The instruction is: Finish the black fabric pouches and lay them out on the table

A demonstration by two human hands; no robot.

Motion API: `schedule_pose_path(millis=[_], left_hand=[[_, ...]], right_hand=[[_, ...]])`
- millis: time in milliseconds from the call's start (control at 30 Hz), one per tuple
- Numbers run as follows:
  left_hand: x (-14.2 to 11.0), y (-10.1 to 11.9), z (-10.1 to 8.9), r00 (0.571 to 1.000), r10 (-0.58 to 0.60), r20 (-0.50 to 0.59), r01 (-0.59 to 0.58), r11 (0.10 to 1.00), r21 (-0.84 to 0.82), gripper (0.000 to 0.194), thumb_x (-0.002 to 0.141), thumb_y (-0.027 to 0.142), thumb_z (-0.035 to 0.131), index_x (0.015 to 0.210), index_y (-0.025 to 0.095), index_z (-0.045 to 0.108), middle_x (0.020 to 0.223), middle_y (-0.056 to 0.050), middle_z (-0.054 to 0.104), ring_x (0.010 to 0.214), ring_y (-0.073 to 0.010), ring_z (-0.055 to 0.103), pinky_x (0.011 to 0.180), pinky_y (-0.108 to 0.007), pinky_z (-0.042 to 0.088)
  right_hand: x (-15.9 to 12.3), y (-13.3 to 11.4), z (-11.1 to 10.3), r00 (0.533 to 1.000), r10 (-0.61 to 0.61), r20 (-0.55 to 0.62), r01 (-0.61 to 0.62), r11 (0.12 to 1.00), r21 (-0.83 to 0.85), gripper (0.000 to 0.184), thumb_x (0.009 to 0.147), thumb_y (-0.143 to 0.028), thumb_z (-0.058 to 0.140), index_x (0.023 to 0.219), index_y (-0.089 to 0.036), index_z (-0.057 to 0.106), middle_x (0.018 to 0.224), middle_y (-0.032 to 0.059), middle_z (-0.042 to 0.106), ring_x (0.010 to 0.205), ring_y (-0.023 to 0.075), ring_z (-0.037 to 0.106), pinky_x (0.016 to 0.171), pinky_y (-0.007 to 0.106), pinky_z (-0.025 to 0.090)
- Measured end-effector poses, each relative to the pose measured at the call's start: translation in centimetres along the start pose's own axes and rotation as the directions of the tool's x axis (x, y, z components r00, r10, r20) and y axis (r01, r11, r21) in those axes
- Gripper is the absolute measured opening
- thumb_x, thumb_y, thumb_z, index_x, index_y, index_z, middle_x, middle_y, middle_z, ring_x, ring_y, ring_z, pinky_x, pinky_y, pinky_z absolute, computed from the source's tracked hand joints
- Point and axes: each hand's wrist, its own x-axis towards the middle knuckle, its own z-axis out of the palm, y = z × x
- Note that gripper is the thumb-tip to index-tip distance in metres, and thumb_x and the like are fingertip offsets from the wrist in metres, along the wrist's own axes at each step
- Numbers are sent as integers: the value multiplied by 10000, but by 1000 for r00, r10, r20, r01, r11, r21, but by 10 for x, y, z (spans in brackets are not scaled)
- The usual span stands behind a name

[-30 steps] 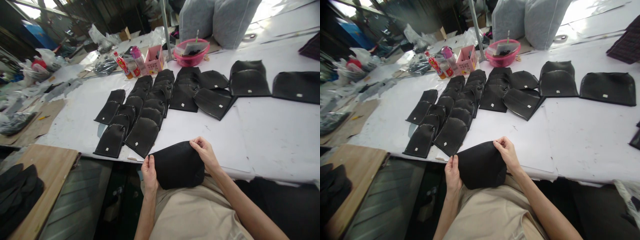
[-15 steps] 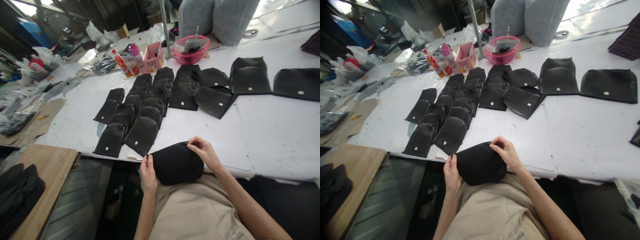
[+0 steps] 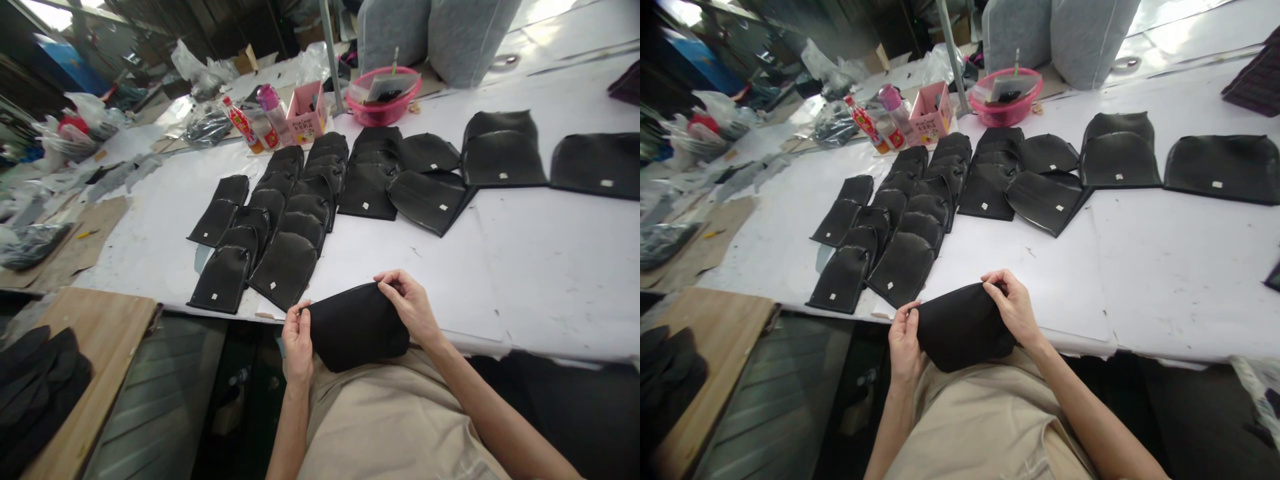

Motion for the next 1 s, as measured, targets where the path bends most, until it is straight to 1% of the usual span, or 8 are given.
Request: schedule_pose_path(millis=[133,233,333,467,600,700,833,1000], left_hand=[[9,14,-15,971,167,173,-217,918,333,277,907,396,575,1074,197,670,896,-47,670,773,-165,621,736,-264,473],[17,26,-20,862,325,389,-498,688,527,193,912,355,582,928,205,702,868,-51,663,803,-189,619,762,-289,449],[24,37,-15,739,374,560,-672,478,566,203,912,374,589,967,209,693,908,-72,688,877,-228,626,805,-333,440],[30,45,3,672,391,628,-739,409,535,303,911,417,580,1114,206,658,986,-102,697,922,-252,632,819,-358,448],[33,42,19,658,344,670,-740,462,489,283,917,439,558,1014,201,678,884,-82,681,845,-228,623,772,-322,443],[34,39,23,696,258,670,-648,627,433,267,907,436,571,839,207,689,722,-31,632,679,-173,570,663,-268,408],[32,40,21,728,138,671,-434,851,295,282,863,408,620,684,198,679,589,11,534,566,-136,463,575,-244,353],[29,46,20,747,54,663,-298,918,261,320,856,411,609,641,179,654,577,16,497,569,-130,429,566,-241,345]], right_hand=[[-1,-6,-3,999,-47,13,48,997,-53,144,891,-333,602,806,-225,558,988,63,673,974,222,613,888,356,451],[-2,-10,-3,995,-92,45,95,992,-87,124,900,-315,585,815,-231,549,993,64,668,981,225,609,895,364,450],[-3,-12,-2,989,-129,77,138,983,-119,118,904,-306,572,816,-235,540,991,61,668,983,228,609,902,371,452],[-6,-15,0,981,-152,116,167,977,-134,99,908,-290,565,831,-239,529,984,55,661,976,225,605,905,374,456],[-7,-17,-1,974,-171,145,191,971,-141,87,913,-264,564,836,-241,530,994,50,652,978,220,600,911,363,446],[-6,-16,-3,973,-190,133,210,964,-161,75,919,-239,555,847,-242,533,1006,44,649,983,213,599,917,353,434],[-4,-15,-4,974,-188,127,209,962,-175,78,920,-229,545,845,-241,527,1007,47,647,989,216,599,916,357,432],[-4,-12,-3,975,-179,131,199,966,-165,83,921,-250,545,839,-237,535,1008,51,648,988,221,602,911,362,437]])
